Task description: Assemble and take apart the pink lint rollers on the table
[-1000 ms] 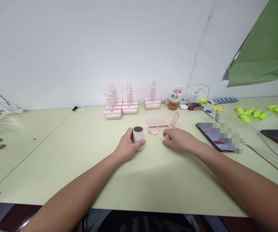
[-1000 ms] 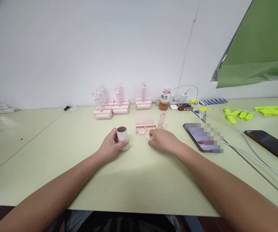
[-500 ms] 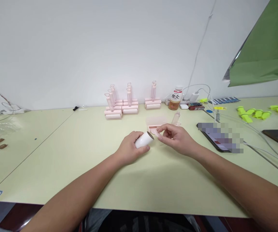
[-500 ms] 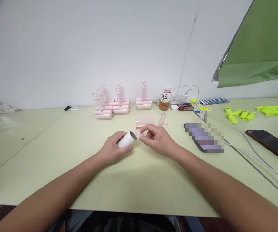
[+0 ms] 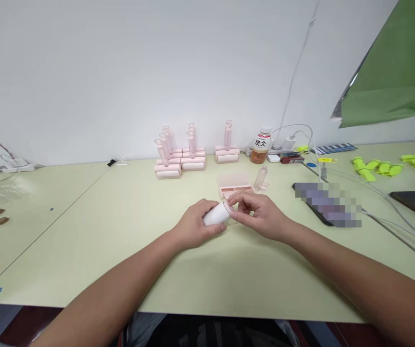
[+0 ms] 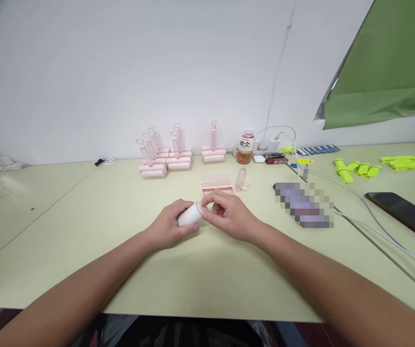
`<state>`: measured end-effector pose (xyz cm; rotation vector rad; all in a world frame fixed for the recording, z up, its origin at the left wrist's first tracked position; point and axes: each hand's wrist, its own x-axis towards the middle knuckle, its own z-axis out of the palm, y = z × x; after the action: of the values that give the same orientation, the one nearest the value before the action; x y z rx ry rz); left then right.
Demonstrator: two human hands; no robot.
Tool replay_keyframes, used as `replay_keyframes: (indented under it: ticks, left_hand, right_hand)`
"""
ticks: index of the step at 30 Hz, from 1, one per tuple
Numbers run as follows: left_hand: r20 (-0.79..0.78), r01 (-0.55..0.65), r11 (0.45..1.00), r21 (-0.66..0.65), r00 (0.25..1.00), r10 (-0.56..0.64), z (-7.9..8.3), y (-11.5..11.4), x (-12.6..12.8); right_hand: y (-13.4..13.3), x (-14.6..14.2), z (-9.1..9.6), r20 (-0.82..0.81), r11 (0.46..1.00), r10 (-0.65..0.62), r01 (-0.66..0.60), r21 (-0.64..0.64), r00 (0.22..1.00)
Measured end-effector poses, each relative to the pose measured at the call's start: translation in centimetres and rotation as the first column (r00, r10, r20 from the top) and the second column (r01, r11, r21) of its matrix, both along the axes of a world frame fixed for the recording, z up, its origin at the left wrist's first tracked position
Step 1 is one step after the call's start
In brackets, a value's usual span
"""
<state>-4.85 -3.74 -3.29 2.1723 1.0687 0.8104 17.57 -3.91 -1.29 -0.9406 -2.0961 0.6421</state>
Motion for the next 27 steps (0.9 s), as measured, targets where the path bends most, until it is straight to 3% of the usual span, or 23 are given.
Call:
replay_keyframes:
  ticks: [12, 17, 19, 23, 27]
  left_hand:
    - [0.017, -0.030, 1.000, 0.000, 0.999, 0.030, 0.2, 0.0, 0.2]
    - [0.083, -0.088, 0.993, -0.080, 0.992, 0.095, 0.4, 0.0, 0.2]
    - [0.103, -0.095, 0.991, -0.090, 0.989, 0.104, 0.4, 0.0, 0.2]
    - [0.117, -0.088, 0.989, -0.117, 0.988, 0.101, 0.3, 0.0, 0.1]
    - [0.186, -0.143, 0.972, -0.187, 0.966, 0.178, 0.0, 0.3, -0.1]
  right_hand:
    - [0.2, 0.1, -0.2, 0.003, 0.996, 0.016, -0.016, 0.085, 1.000]
    - [-0.5, 0.0, -0.1, -0.167, 0.972, -0.105, 0.136, 0.189, 0.980]
    - [-0.9, -0.2, 0.1, -0.156, 0.981, -0.098, 0.122, 0.153, 0.983]
    - [-1.0, -0.2, 0.4, 0.009, 1.000, 0.021, -0.021, -0.016, 1.000]
    - [0.5, 0.4, 0.1, 0.080, 0.975, -0.220, 0.216, 0.061, 0.972]
